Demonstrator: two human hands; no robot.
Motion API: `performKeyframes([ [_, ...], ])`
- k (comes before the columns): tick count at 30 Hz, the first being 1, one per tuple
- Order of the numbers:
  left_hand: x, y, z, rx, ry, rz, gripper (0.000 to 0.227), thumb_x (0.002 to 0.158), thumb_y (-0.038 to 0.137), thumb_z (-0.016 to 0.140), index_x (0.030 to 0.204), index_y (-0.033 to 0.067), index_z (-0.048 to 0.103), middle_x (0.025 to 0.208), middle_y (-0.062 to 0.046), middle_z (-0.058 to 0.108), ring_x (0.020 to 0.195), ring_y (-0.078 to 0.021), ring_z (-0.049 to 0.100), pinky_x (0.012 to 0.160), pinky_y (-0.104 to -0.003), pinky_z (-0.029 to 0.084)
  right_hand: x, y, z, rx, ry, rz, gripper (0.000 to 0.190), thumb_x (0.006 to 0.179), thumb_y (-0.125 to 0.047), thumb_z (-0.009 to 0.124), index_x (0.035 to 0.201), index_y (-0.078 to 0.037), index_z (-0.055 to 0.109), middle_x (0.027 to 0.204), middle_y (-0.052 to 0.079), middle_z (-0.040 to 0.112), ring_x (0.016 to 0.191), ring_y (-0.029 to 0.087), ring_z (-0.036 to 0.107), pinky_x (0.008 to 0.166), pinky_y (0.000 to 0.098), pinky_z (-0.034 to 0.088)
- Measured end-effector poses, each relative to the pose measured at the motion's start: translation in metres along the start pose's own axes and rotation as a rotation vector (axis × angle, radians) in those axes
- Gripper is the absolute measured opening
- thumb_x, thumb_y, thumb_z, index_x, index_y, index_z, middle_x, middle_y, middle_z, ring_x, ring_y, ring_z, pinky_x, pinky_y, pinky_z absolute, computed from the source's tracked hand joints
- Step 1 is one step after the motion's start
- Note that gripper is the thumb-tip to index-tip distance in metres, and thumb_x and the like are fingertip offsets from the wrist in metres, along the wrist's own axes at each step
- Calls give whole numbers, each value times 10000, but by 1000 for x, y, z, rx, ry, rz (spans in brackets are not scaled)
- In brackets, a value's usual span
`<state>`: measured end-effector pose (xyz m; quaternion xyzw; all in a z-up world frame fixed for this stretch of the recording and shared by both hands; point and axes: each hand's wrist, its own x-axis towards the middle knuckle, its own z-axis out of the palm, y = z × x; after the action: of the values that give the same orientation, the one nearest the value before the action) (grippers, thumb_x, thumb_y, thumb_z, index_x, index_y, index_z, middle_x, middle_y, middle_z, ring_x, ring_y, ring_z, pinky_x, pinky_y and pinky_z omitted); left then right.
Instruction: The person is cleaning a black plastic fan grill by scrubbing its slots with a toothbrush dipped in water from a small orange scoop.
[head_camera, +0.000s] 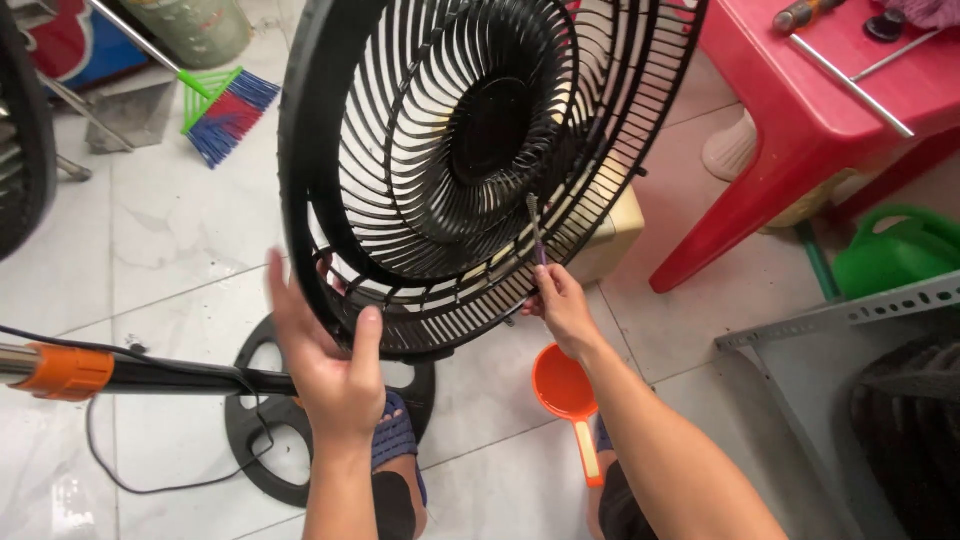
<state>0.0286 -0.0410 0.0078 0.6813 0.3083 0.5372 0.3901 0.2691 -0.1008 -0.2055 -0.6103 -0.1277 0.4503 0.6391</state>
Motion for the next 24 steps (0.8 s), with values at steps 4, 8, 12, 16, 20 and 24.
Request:
performKeyframes([
  [4, -15, -4, 0, 132, -10, 60, 657, 976, 97, 570, 1557, -40, 295, 1611, -222, 387, 1542, -356, 376, 1319, -467, 313, -18, -3, 16, 12, -37, 35, 224, 1109, -215, 455, 1026, -29, 548, 874, 120, 601, 679, 187, 601, 686, 340, 617],
  [8, -33, -25, 5, 207, 50, 72, 586, 984, 92, 565, 1523, -26, 370, 1637, -226, 333, 1543, -372, 377, 1303, -464, 333, -35, -5, 14, -117, -93, 82, 247, 1095, -296, 475, 989, -81, 535, 707, 108, 607, 637, 224, 677, 559, 291, 470],
  [12, -31, -35, 14, 142, 308, 88, 561, 899, -69, 497, 1457, -107, 450, 1446, -246, 581, 1346, -366, 624, 1152, -394, 549, -86, -87, 5, -572, -192, 317, 255, 1091, -294, 509, 937, -92, 536, 827, 8, 426, 730, 129, 555, 777, 320, 638],
  [16, -20, -50, 10, 167, 356, 132, 518, 888, -115, 500, 1406, -126, 491, 1416, -268, 594, 1301, -391, 657, 1117, -412, 577, -99, -100, -75, -1000, -484, 330, 341, 1062, -339, 502, 824, -101, 556, 736, 43, 585, 651, 172, 662, 647, 307, 560],
  [20, -10, -51, 7, 13, 317, 214, 472, 907, -99, 558, 1379, -122, 548, 1357, -287, 633, 1254, -422, 648, 1039, -474, 574, -46, 59, -162, -1530, -400, 569, 333, 994, -350, 581, 1024, -89, 785, 792, 128, 692, 602, 243, 676, 549, 358, 566],
  [24, -13, -44, 1, 177, 206, 196, 403, 1000, 46, 515, 1387, -62, 549, 1385, -200, 641, 1263, -349, 702, 1103, -404, 583, -39, 175, -166, -2137, -460, 421, 370, 936, -179, 408, 1154, -257, 697, 1174, 18, 711, 1114, 292, 696, 964, 421, 540],
])
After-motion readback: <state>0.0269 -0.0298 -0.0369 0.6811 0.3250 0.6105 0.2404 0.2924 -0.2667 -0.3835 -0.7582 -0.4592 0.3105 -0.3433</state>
